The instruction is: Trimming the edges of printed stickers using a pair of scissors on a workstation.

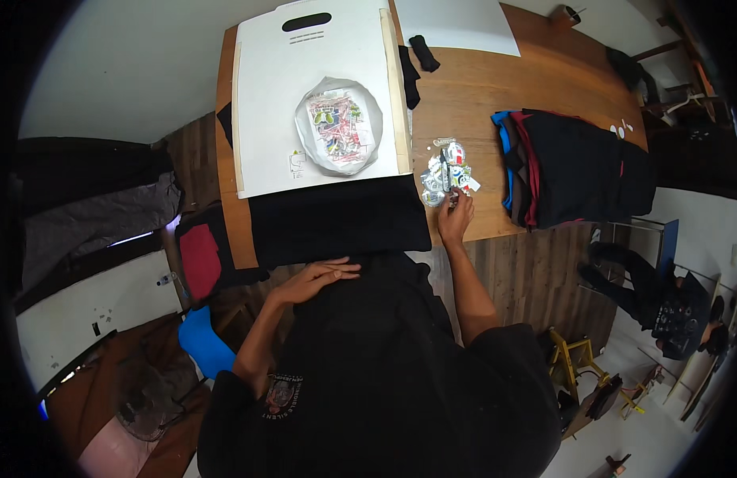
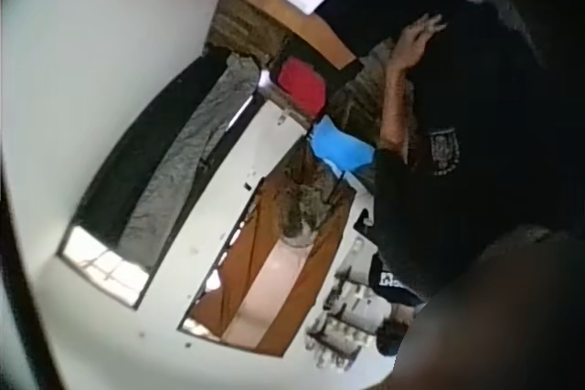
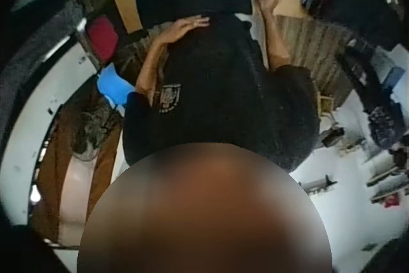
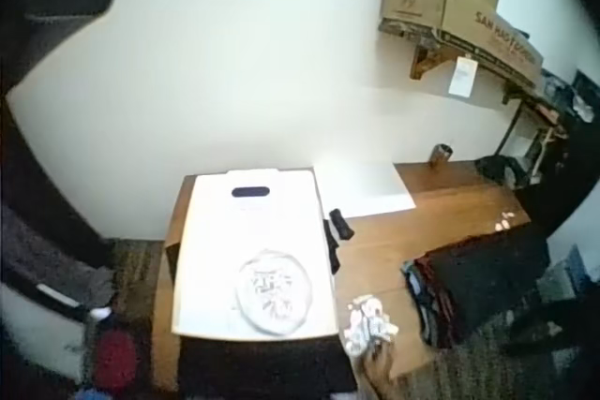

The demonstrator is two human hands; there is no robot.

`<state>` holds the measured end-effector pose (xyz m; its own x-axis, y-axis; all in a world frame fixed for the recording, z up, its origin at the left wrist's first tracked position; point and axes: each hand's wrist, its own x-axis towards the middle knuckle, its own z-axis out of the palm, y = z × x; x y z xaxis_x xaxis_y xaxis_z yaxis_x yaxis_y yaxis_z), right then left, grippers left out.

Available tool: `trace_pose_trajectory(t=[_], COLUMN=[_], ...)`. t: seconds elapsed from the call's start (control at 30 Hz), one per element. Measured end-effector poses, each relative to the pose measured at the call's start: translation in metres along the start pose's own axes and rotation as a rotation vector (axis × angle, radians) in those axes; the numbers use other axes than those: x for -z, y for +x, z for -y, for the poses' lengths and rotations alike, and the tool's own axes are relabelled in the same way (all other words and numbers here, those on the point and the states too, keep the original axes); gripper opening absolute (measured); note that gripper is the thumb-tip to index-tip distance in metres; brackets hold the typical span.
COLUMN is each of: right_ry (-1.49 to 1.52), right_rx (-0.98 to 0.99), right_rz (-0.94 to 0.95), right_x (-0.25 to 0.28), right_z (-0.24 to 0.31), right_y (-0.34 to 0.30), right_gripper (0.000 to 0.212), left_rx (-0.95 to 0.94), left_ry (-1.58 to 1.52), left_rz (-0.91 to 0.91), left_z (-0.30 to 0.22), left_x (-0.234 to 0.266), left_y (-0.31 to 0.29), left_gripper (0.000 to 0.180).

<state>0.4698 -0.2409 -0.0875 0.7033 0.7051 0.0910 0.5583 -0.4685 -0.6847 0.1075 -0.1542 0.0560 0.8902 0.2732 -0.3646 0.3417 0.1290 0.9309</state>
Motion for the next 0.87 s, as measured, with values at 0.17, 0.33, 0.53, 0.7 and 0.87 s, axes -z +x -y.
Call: trace_pose_trajectory(t=[0.17,0.33,0.53,0.7,0.87], right_ry=[-0.068,-0.087,-0.464,-0.268,-0.113], right_rx=[0.086,0.245,0.076,-0.199,-0.148], right_rz=[-0.012,0.247,0.414,0.278,0.217], right_x=[0.002,-0.023,0.017,0.041,0.04], right_z=[0.002,0.035,-0.014,-0.022,-0.019], right_y=[-0.021,-0.05,-0.123,-0.133,-0.113], right_gripper=[0.028,0.044,0.06,0.062,0.062], left_rx=[0.06,0.143,0.212,0.136,0.224], left_ry=[-0.094,-0.015,0.261,0.346,0.449], left_rz=[-0.478,-0.645,-0.686,-0.726,-0.668], left_z=[0.026,0.065,0.157,0.158,0.168], left_x=[0.014,0.04,0.049,0.045,0.061], left_y=[-0.015,0.002,-0.015,-0.01,0.0], left_gripper=[0.033,0.029,0.02,0.015,0.025])
